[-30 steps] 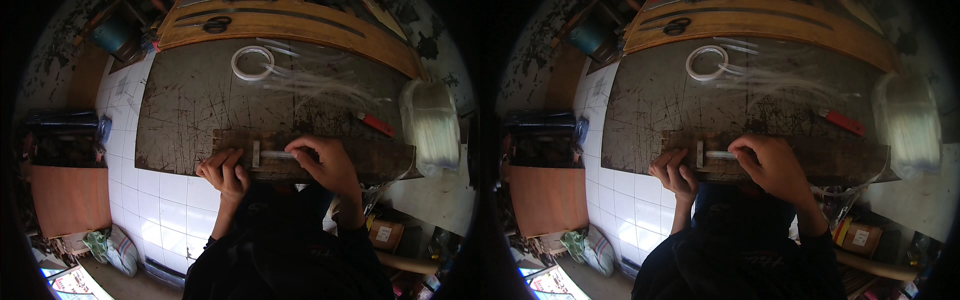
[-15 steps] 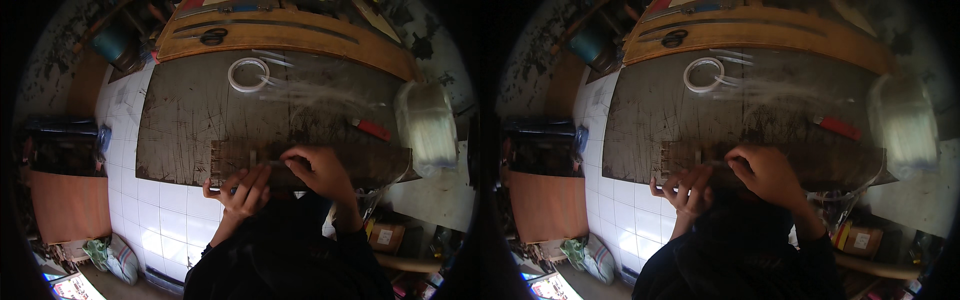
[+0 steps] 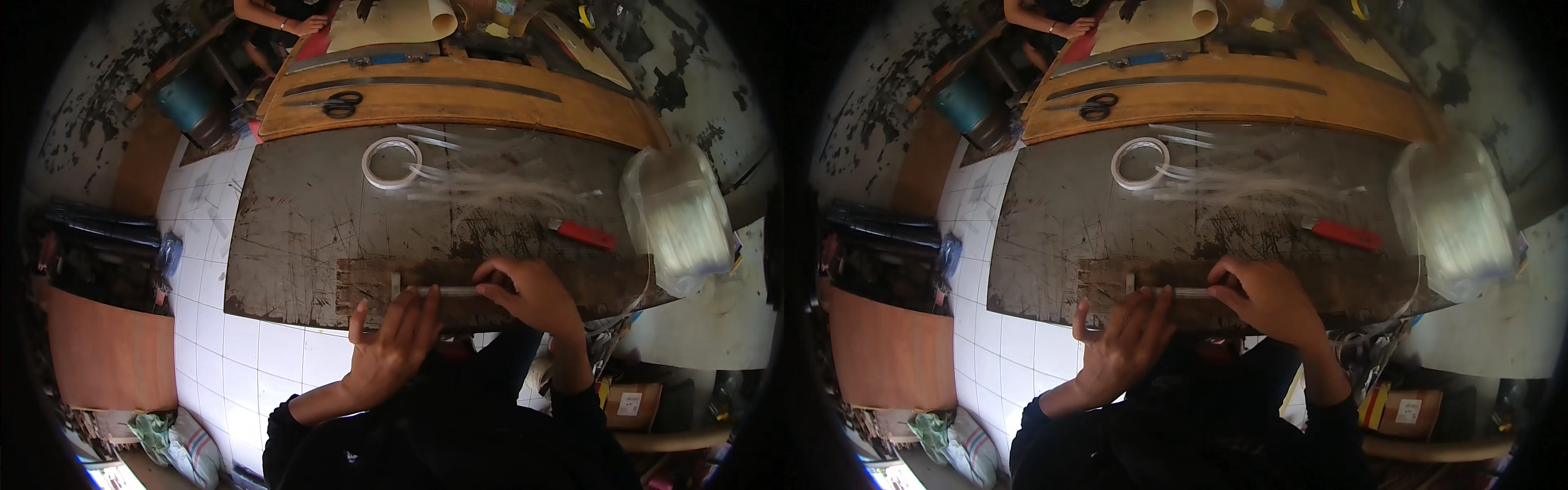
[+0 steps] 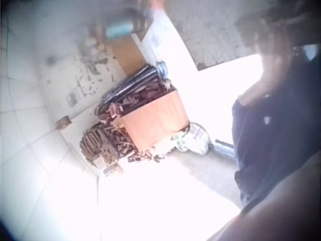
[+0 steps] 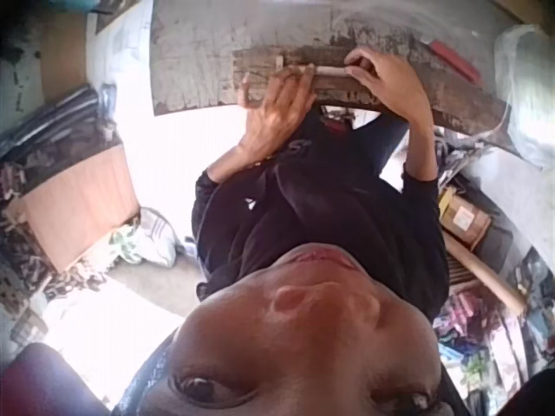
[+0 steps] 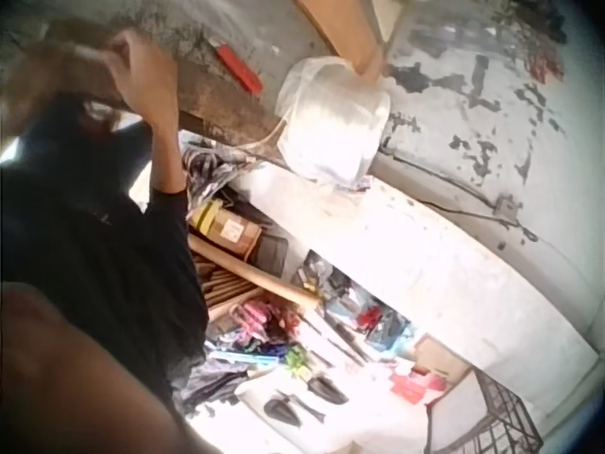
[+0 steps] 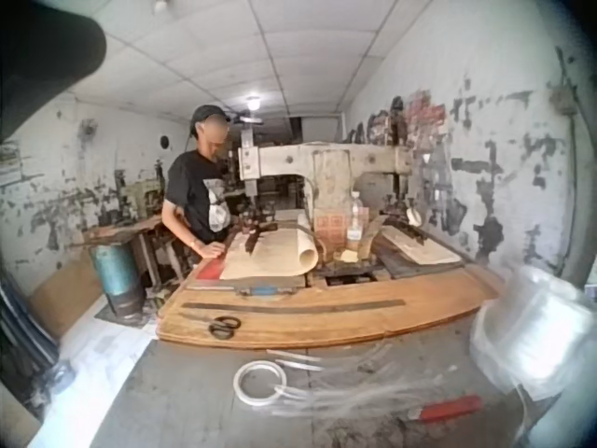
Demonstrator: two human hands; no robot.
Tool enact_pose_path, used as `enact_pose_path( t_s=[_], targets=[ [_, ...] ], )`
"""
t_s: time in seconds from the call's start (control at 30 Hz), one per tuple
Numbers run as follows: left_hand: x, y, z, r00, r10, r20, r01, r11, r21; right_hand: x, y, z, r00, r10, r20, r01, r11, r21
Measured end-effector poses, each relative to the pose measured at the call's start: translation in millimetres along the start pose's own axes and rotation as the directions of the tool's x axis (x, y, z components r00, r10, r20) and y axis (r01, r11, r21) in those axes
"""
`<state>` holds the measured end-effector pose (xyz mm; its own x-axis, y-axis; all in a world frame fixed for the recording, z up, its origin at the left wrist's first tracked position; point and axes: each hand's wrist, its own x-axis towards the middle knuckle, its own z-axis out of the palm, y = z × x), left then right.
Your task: The person measures and cuts clear plastic strips from a roll against a wooden jig using a utility knife, placing the cut strips on the table.
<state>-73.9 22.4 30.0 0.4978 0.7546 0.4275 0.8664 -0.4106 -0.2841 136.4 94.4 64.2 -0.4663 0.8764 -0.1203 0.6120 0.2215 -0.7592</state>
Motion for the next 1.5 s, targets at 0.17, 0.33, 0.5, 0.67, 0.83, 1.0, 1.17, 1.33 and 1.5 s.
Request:
enact_pose_path(
  t_s=[0.17, 0.33, 0.5, 0.67, 0.83, 1.0, 1.17, 1.33, 1.5],
  targets=[
    [0.3, 7.7, -0.7, 0.997, -0.027, 0.070, 0.029, 0.999, -0.022, -28.5, 25.3, -33.6, 0.983, 0.170, -0.069, -0.174, 0.984, -0.050],
    [2.6, 9.7, 2.1, 0.999, -0.033, 0.021, 0.032, 0.997, 0.066, -57.8, 56.2, -60.1, 0.951, 0.234, -0.204, -0.218, 0.971, 0.096],
    [0.9, 13.4, 2.1, 0.999, -0.022, 0.034, 0.019, 0.997, 0.081, -73.9, 69.7, -71.2, 0.915, 0.331, -0.232, -0.301, 0.941, 0.158],
    [-0.2, 14.8, 2.7, 1.000, -0.020, 0.018, 0.018, 0.994, 0.110, -76.9, 88.7, -79.7, 0.926, 0.273, -0.261, -0.250, 0.961, 0.119],
    [-0.7, 19.5, 2.4, 0.997, -0.053, 0.061, 0.044, 0.989, 0.142, -82.1, 100.4, -93.6, 0.926, 0.279, -0.254, -0.252, 0.958, 0.134],
    [-1.3, 23.7, 0.2, 0.993, -0.089, 0.076, 0.074, 0.980, 0.187, -80.3, 98.8, -94.3, 0.935, 0.281, -0.217, -0.257, 0.957, 0.135],
    [-4.3, 22.7, 2.5, 0.993, -0.103, 0.053, 0.095, 0.985, 0.147, -82.2, 104.1, -95.8, 0.956, 0.224, -0.190, -0.205, 0.972, 0.115],
    [7.4, 44.5, 1.9, 0.962, -0.249, 0.115, 0.251, 0.968, 0.001, -82.1, 106.1, -95.9, 0.953, 0.235, -0.189, -0.222, 0.971, 0.091],
    [53.6, 93.3, 19.4, 0.985, 0.171, -0.007, -0.153, 0.861, -0.485, -79.2, 99.3, -98.1, 0.955, 0.235, -0.181, -0.233, 0.972, 0.034]
  ],
)
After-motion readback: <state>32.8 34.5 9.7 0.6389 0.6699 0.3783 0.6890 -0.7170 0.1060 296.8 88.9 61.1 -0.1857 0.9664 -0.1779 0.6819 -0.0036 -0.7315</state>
